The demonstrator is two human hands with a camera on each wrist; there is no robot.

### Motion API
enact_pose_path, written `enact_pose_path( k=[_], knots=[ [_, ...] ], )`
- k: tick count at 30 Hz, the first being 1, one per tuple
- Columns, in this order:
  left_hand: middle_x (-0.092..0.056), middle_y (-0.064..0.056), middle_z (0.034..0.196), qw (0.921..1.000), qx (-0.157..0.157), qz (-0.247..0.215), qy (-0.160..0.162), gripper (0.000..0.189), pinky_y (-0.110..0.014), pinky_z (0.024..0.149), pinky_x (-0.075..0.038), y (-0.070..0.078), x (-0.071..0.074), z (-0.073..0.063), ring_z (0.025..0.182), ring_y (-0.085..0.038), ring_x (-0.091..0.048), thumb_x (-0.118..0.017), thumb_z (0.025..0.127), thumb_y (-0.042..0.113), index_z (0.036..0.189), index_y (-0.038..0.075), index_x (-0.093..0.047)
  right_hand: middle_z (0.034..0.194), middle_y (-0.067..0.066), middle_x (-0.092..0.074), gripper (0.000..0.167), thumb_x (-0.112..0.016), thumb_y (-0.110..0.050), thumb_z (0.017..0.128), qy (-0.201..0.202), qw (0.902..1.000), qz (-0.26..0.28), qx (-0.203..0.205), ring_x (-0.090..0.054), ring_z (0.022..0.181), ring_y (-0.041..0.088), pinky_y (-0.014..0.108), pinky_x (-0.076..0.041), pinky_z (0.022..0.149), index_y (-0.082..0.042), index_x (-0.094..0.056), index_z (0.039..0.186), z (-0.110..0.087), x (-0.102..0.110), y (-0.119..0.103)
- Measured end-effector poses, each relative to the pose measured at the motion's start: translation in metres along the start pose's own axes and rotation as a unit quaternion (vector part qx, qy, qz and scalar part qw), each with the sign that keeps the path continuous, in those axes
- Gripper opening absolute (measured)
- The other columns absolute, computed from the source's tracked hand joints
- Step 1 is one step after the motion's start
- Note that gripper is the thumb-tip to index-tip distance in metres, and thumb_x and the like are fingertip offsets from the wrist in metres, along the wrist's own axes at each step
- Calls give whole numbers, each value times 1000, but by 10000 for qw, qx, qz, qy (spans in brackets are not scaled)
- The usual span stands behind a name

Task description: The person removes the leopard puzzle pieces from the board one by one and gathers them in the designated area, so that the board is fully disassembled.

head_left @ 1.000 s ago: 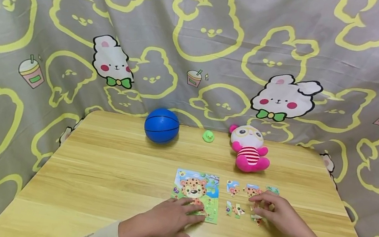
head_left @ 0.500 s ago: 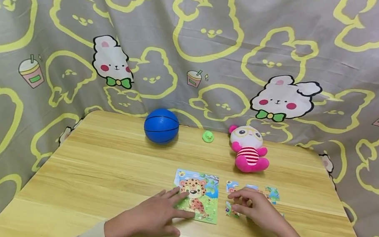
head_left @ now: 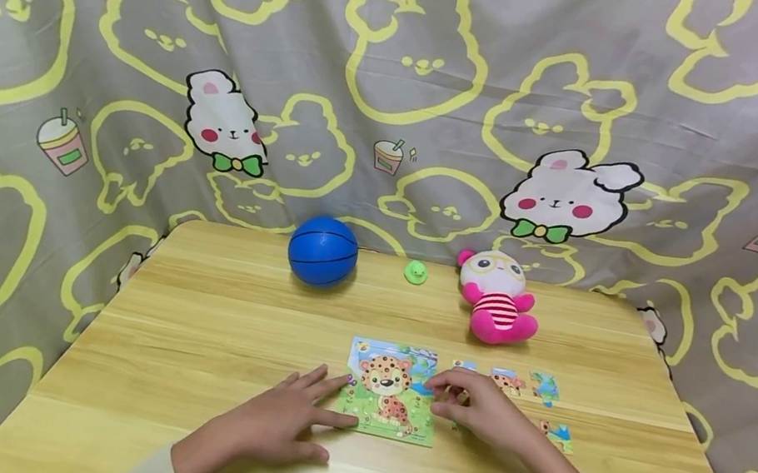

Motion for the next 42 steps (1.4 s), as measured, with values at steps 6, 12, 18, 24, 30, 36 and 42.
enact_pose_path(
  k=[6, 12, 18, 24, 30, 36, 42],
  knots=[
    [-25, -5, 171, 9999, 62, -12, -92, 58, -74, 114, -26, -5, -3, -5, 155, -47, -18, -66, 95, 58, 150, 47, -51, 107, 1, -70, 26, -72, -19, 98, -113, 9999, -84, 67, -62, 93, 11, 28, -55, 77, -10, -73, 122, 15, -14, -11],
    [-25, -5, 171, 9999, 43, 43, -111, 59, -75, 111, -28, -5, -4, -8, 154, -48, -20, -65, 95, 59, 151, 47, -50, 108, 2, -70, 26, -73, -14, 97, -223, 9996, -66, 168, -62, 92, 10, 27, -53, 79, -8, -72, 123, 29, -32, -22],
    [-25, -4, 171, 9999, 61, -10, -85, 60, -76, 111, -28, -7, -5, -9, 154, -47, -20, -65, 95, 59, 151, 46, -49, 102, 0, -72, 29, -74, -13, 96, -327, 9990, 121, 270, -65, 90, 9, 26, -55, 77, -5, -72, 124, 40, -50, -32],
    [-26, -2, 171, 9999, 80, -42, -106, 62, -77, 110, -28, -9, -6, -10, 154, -48, -19, -65, 94, 60, 152, 45, -49, 96, -8, -69, 24, -74, -14, 96, -404, 9987, 143, 261, -64, 87, 6, 24, -55, 77, -7, -74, 119, 46, -66, -39],
    [-24, 1, 171, 9999, 56, -26, -82, 62, -78, 108, -28, -8, -6, -10, 154, -48, -19, -66, 94, 59, 152, 43, -50, 95, -7, -70, 20, -75, -12, 95, -371, 9988, 214, 217, -64, 87, 6, 24, -54, 78, -8, -74, 115, 48, -75, -40],
    [-26, 5, 170, 9998, 82, -116, -158, 63, -78, 109, -26, -7, -5, -10, 155, -47, -18, -66, 94, 60, 152, 42, -50, 93, -7, -70, 17, -76, -12, 94, -302, 9992, 233, 138, -64, 85, 6, 24, -54, 78, -10, -75, 111, 50, -78, -35],
    [-28, 4, 170, 9996, 102, -149, -232, 64, -78, 109, -26, -5, -2, -10, 155, -47, -18, -66, 93, 60, 152, 41, -51, 89, -6, -67, 18, -78, -12, 92, -139, 9997, 65, 184, -59, 80, 5, 23, -51, 73, -9, -74, 109, 54, -79, -32]
  ],
)
Point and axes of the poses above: each hand's wrist, its own z-axis towards the middle knuckle, its own x-axis out of the back of the hand, y = z × x, the point moved 10 cm from there along z, towards the middle knuckle
